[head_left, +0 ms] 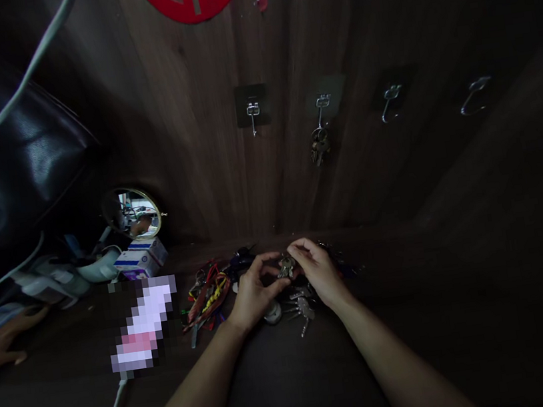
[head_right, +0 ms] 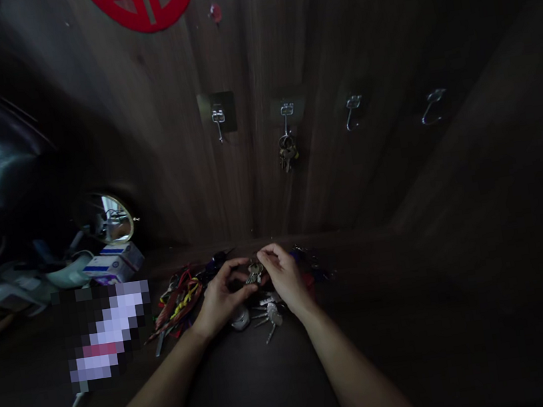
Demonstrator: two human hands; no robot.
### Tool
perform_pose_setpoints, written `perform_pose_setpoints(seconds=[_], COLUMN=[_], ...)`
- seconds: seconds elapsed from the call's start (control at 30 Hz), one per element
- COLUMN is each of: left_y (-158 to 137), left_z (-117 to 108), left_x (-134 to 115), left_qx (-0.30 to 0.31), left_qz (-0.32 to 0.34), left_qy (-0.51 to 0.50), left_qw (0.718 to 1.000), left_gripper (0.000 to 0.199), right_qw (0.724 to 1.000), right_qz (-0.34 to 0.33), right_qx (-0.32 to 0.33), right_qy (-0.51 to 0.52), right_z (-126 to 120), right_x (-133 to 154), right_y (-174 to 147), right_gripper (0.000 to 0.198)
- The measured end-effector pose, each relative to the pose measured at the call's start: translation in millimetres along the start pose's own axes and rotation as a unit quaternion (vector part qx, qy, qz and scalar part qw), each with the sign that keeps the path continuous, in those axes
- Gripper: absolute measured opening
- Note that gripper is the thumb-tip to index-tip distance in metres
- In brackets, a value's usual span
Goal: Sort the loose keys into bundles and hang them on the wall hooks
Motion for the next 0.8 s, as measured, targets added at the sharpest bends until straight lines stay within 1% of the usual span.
perform_pose_setpoints(seconds=[0.13,0.33,0.8], left_y=[-0.1,0.0,0.3], left_z=[0.6,1.7,1.9], left_x=[1.7,3.3,1.6], left_qx=[-0.006,-0.034,-0.02], left_qz=[0.01,-0.003,0.003], left_qy=[0.017,0.082,0.047], left_qw=[1.0,0.996,0.999], left_gripper=[0.048,0.048,0.044], right_qw=[1.0,1.0,1.0], right_qz=[-0.002,-0.003,0.001], right_qx=[-0.005,-0.005,-0.005], right_qy=[-0.002,-0.004,0.003], right_z=[-0.1,2.0,1.6], right_x=[-2.1,-1.5,-1.4], right_y=[0.6,-0.5,0.2], right_gripper=[0.029,0.029,0.027])
Point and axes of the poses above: each hand's wrist, its own y-axis towards the middle knuckle, its own z-axis out of the palm, x = y × z, the point moved 1 cm from there along y, towards the middle knuckle, and after that the axes turned 7 degrees about x, right-handed, at the moved point
